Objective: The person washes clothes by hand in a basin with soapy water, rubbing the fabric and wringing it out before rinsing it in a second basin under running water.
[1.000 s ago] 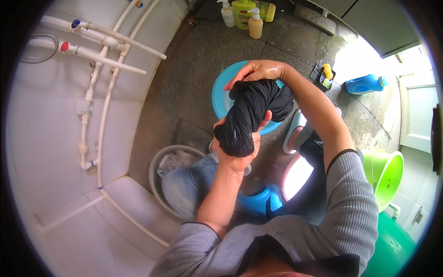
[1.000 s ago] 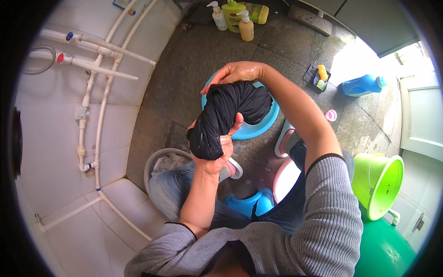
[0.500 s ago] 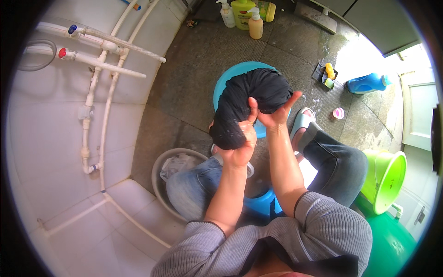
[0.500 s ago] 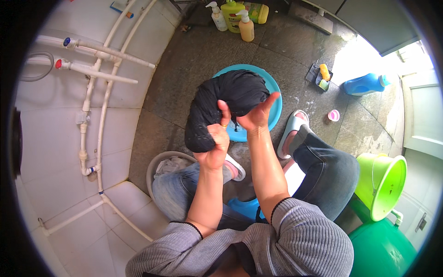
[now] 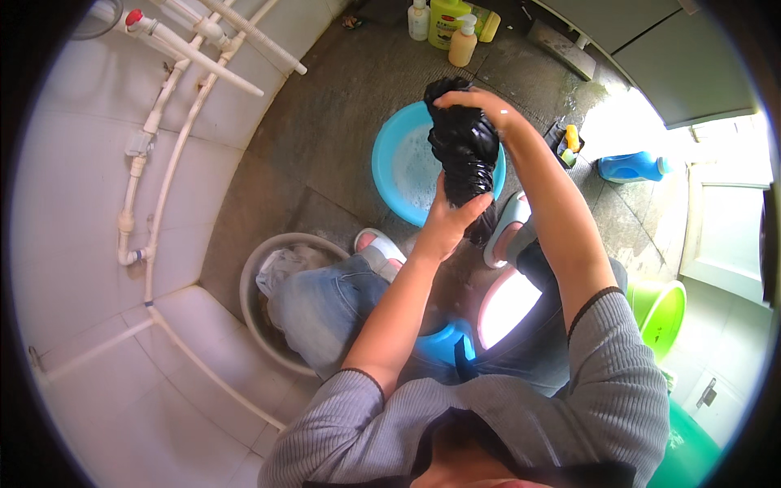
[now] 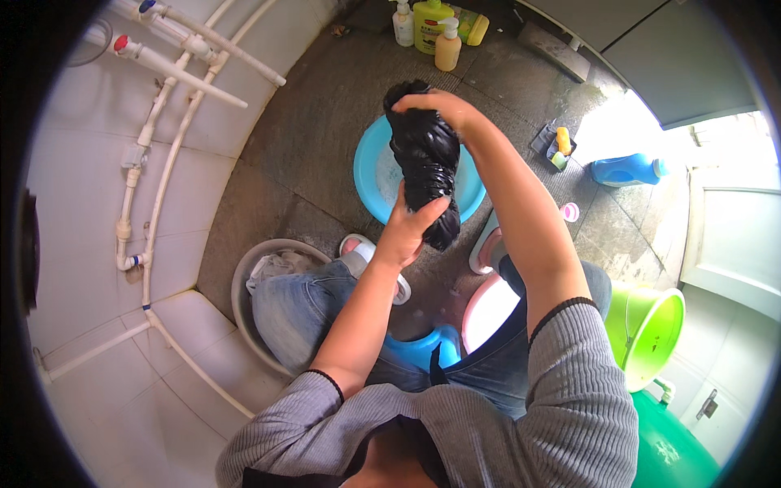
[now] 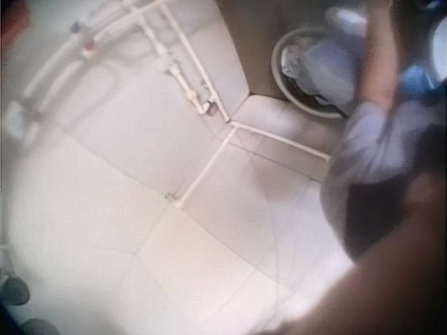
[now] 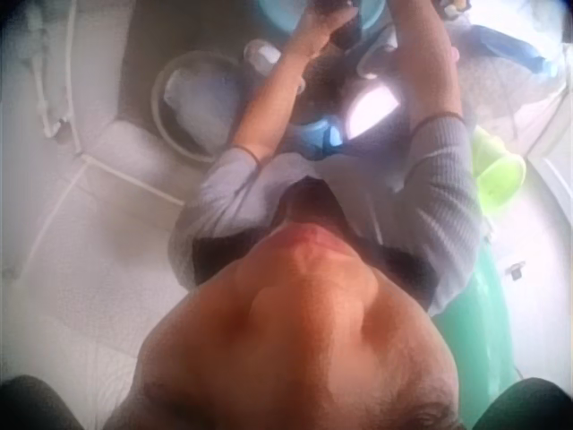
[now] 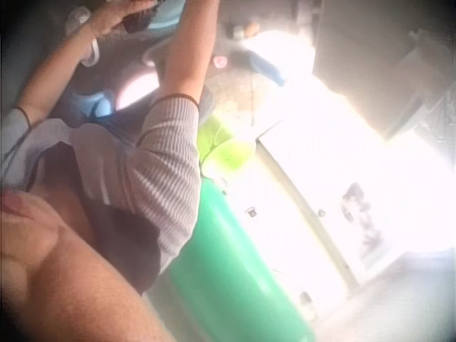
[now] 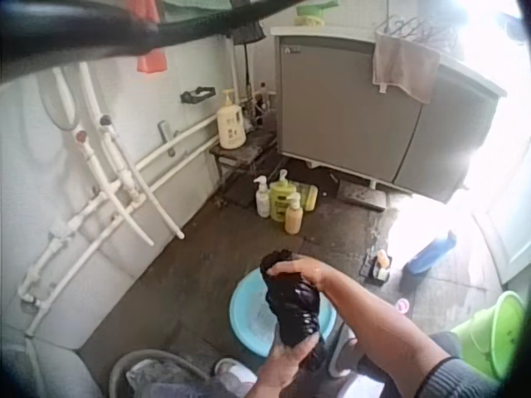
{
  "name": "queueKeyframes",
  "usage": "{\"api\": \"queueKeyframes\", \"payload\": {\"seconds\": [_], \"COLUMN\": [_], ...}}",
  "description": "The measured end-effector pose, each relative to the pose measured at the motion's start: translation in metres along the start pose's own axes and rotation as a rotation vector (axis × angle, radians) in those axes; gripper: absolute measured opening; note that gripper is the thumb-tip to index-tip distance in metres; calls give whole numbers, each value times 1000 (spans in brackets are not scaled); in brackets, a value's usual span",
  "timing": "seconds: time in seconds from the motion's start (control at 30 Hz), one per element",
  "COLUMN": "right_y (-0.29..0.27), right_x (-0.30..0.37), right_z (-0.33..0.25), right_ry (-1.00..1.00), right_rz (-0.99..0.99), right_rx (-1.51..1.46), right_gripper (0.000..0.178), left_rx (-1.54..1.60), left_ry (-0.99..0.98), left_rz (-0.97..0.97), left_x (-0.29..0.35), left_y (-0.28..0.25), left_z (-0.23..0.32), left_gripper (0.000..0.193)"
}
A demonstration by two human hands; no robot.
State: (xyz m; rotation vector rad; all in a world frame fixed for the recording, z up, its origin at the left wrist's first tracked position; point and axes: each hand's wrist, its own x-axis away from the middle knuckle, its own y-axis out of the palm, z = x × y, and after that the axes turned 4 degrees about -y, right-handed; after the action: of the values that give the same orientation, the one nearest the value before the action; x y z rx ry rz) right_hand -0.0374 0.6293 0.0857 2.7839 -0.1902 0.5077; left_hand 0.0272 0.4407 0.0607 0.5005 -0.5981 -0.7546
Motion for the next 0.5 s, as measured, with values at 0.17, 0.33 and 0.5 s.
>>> {"api": "queueKeyframes", "payload": {"seconds": [0.17,0.33,0.5], "right_y": [8,-25,-53], "right_x": [-33,-43,-25], "right_z": [57,141,179], "right_ry": [72,8,-92], "right_rz": [344,542,694], "right_rx": [611,278,-673], "right_gripper": [56,55,54], "left_rx": [-48,-13,581], "left_ry": [-32,-97,-188], "left_rz": [232,385,222], "left_x": [-28,-40,-39], "left_y": [-31,-45,-47], "left_z": [-56,-84,-1], "left_gripper": [63,58,34]}}
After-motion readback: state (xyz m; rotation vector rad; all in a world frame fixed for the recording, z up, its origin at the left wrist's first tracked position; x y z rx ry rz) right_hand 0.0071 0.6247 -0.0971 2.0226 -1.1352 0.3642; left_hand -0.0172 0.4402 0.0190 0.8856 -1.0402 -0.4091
